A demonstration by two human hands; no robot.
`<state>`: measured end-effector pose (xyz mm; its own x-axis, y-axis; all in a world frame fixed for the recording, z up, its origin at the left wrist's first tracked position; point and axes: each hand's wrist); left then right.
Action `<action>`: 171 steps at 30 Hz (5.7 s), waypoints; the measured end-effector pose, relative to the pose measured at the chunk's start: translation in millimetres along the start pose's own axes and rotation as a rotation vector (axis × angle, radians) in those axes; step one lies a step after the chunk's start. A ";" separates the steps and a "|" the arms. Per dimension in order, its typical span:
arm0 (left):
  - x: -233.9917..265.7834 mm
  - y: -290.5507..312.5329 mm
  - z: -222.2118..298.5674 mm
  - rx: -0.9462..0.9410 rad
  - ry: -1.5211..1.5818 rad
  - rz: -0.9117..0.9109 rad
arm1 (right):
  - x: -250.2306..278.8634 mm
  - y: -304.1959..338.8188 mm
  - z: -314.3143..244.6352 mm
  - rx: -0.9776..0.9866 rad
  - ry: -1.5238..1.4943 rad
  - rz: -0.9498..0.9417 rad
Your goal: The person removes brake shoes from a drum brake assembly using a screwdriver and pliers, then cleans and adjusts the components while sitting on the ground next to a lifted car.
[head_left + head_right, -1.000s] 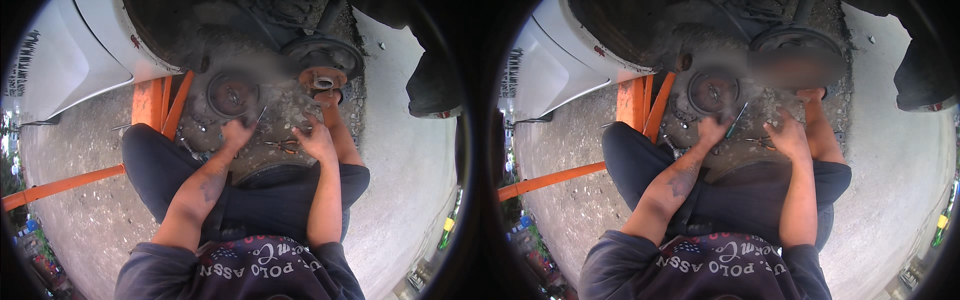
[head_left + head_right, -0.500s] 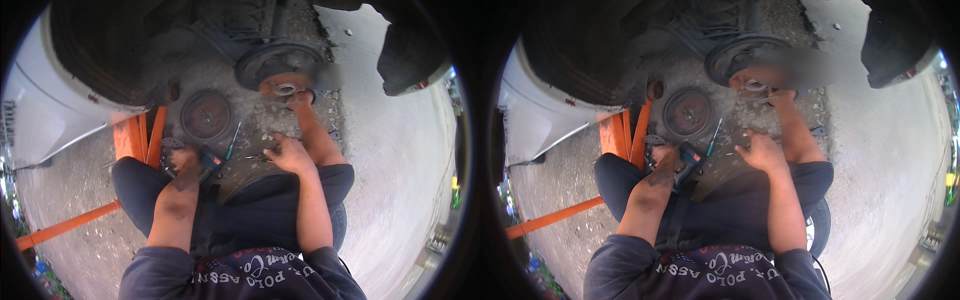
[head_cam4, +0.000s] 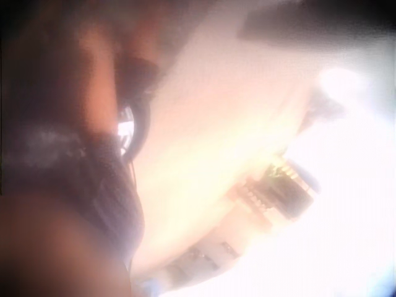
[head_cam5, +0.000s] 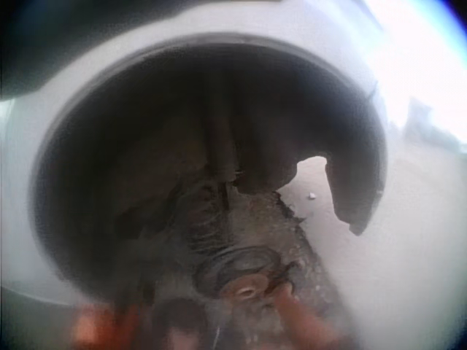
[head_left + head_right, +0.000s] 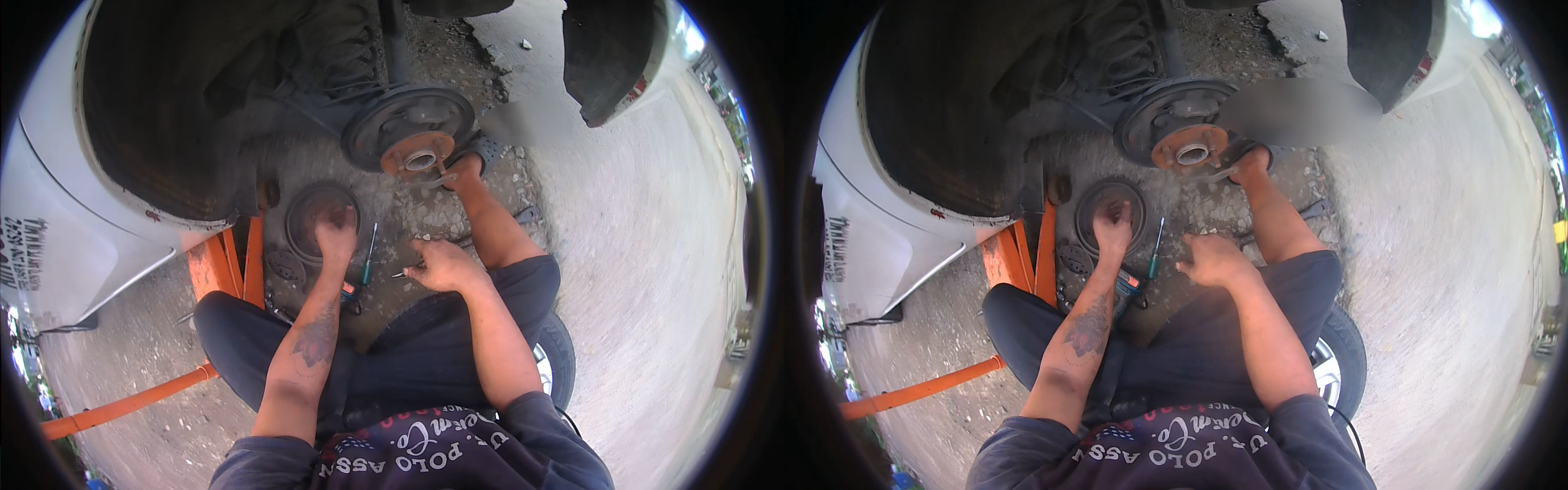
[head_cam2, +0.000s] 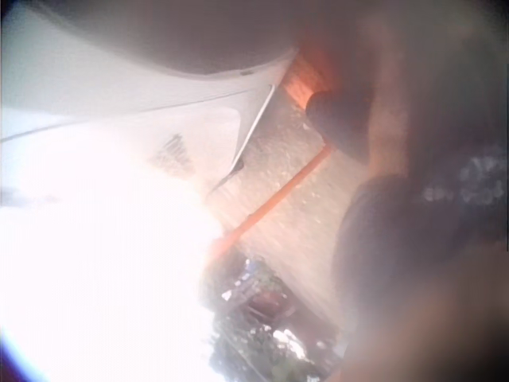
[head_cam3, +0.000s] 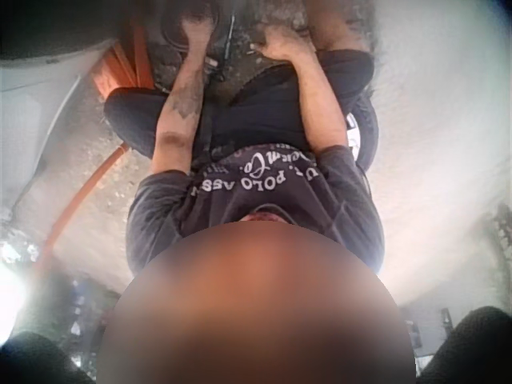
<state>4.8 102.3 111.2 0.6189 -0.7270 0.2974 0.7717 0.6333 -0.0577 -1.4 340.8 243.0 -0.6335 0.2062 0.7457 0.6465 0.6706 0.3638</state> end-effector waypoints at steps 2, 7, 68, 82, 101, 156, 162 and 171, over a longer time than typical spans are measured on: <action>-10.0 -8.9 29.5 0.073 0.081 -0.234 | 0.3 1.0 4.1 0.021 0.004 0.002; -4.9 4.9 49.7 0.106 -0.374 -0.786 | 2.7 2.1 13.9 0.035 -0.015 -0.006; 74.4 -45.1 226.0 -0.803 -0.661 -0.243 | 17.2 43.9 9.3 0.139 -0.081 0.005; 210.5 33.9 111.7 -0.314 -0.339 -0.257 | 59.4 114.0 91.1 -0.147 -0.659 1.401; 199.5 8.5 89.0 -0.282 -0.255 -0.577 | -130.5 220.8 154.5 -0.769 0.295 0.525; 8.3 5.7 158.5 -0.314 0.010 -0.444 | 173.6 -12.2 -15.3 0.285 0.153 0.048; 52.8 5.3 182.2 -0.298 0.036 -0.626 | 57.9 -37.1 -75.0 0.251 -0.777 0.351; 72.2 3.3 164.1 -0.439 -0.532 -0.167 | 12.0 -47.4 -6.1 0.012 -0.446 0.923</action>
<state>27.9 95.4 288.8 0.4177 -0.5060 0.7546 0.9072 0.2773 -0.3163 -37.0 307.2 238.1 0.0065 0.8902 0.4555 0.9594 0.1229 -0.2538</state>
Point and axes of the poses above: each hand's wrist, its own y-axis away from the middle knuckle, its own x-axis out of the back of the hand, z = x × y, and after that the axes turned 4 degrees about x, right-handed
